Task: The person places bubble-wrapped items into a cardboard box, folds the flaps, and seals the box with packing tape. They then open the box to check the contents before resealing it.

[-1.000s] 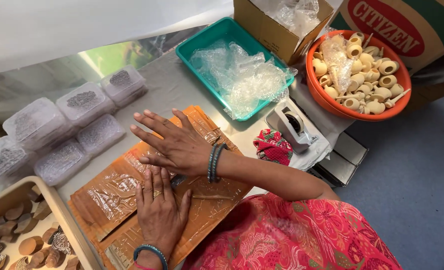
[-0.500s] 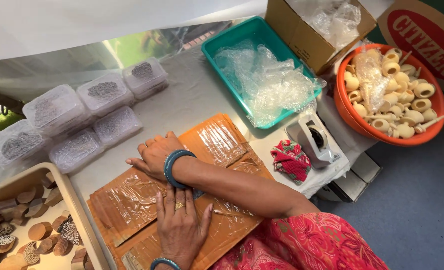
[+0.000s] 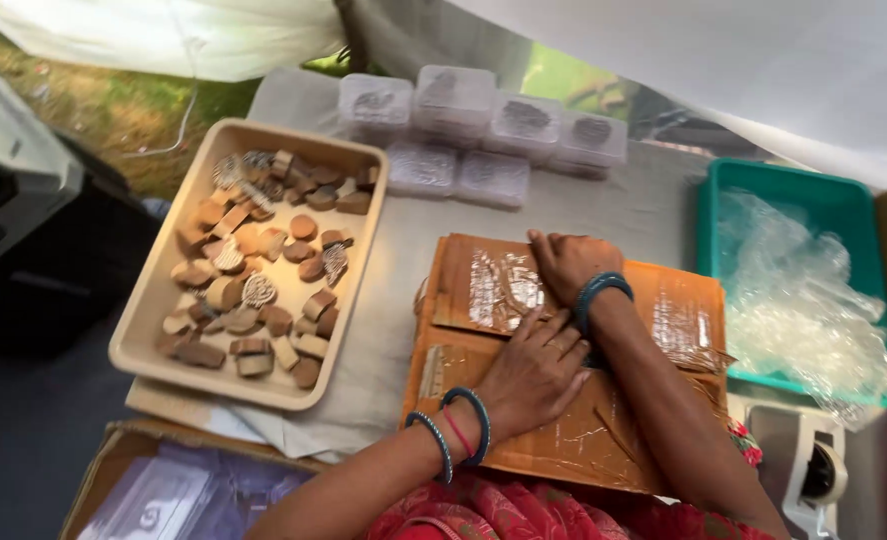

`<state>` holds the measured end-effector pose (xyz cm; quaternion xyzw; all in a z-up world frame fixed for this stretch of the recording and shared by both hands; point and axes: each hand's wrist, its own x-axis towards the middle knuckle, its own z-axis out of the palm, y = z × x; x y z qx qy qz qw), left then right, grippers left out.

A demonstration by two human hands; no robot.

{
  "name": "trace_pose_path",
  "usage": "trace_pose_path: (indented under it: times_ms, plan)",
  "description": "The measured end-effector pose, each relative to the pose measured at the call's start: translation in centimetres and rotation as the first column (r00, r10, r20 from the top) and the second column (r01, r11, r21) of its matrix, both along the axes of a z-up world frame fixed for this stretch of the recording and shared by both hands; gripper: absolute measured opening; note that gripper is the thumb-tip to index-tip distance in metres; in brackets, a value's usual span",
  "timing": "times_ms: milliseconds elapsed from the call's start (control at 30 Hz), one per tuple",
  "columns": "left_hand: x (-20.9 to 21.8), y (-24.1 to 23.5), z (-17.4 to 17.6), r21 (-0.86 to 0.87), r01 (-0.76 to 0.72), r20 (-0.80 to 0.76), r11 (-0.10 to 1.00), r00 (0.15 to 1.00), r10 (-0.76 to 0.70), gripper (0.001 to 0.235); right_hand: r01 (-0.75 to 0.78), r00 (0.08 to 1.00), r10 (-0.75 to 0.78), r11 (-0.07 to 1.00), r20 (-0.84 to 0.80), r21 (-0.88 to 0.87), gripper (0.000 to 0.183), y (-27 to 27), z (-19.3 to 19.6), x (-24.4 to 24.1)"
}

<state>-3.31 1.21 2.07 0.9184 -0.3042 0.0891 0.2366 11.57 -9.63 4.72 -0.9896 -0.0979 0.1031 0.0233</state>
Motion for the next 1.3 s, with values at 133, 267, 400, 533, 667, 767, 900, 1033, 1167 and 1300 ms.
trace_pose_path:
  times_ms: [133, 267, 400, 533, 667, 767, 900, 1033, 1167, 1300]
  plan:
    - [-1.5, 3.2, 1.3, -0.244, -0.068, 0.013, 0.967, 0.997, 0.073, 0.036, 0.025, 0.999, -0.026, 0.999, -0.044, -0.037, 0.067, -0.3, -0.1, 0.3]
    - [-2.9, 6.8, 3.6, -0.167, -0.462, 0.015, 0.871, 0.882, 0.470, 0.061, 0.026, 0.999, -0.029, 0.996, -0.033, -0.088, 0.069, -0.8, -0.6, 0.8]
    - [-2.2, 7.6, 0.3, 0.000, -0.646, -0.061, 0.764, 0.762, 0.644, 0.083, 0.015, 1.000, -0.011, 0.989, 0.028, -0.145, 0.073, -2.6, -3.1, 2.2]
    - [-1.5, 7.1, -1.0, 0.020, -0.641, -0.162, 0.767, 0.755, 0.635, 0.078, -0.074, 0.996, 0.082, 0.983, 0.040, -0.166, 0.075, -2.7, -4.4, 3.1]
    - [-1.1, 6.6, -1.8, 0.070, -0.669, -0.091, 0.740, 0.734, 0.673, 0.074, -0.125, 0.988, 0.138, 0.977, 0.063, -0.170, 0.075, -2.7, -4.6, 3.2]
    - [-1.7, 6.9, -1.6, -0.004, -0.661, -0.047, 0.751, 0.750, 0.660, 0.070, -0.141, 0.985, 0.153, 0.979, 0.078, -0.147, 0.075, -2.5, -4.1, 2.7]
    - [-2.2, 7.6, 0.2, -0.092, -0.658, -0.171, 0.747, 0.750, 0.639, 0.060, -0.134, 0.987, 0.142, 0.986, 0.081, -0.096, 0.074, -2.3, -3.7, 2.4]
    - [-2.4, 7.1, -0.7, -0.129, -0.660, -0.216, 0.740, 0.747, 0.629, 0.054, -0.129, 0.990, 0.133, 0.989, 0.049, -0.069, 0.074, -2.5, -2.8, 1.2]
    - [-2.5, 7.9, -0.3, -0.159, -0.673, -0.206, 0.722, 0.738, 0.642, 0.054, -0.188, 0.982, 0.188, 0.982, 0.033, 0.004, 0.076, -1.5, -1.7, 0.5]
    - [-3.1, 8.5, -2.1, -0.265, -0.632, -0.138, 0.728, 0.772, 0.620, 0.057, -0.201, 0.979, 0.200, 0.980, 0.048, 0.012, 0.085, -1.6, -0.8, -0.2]
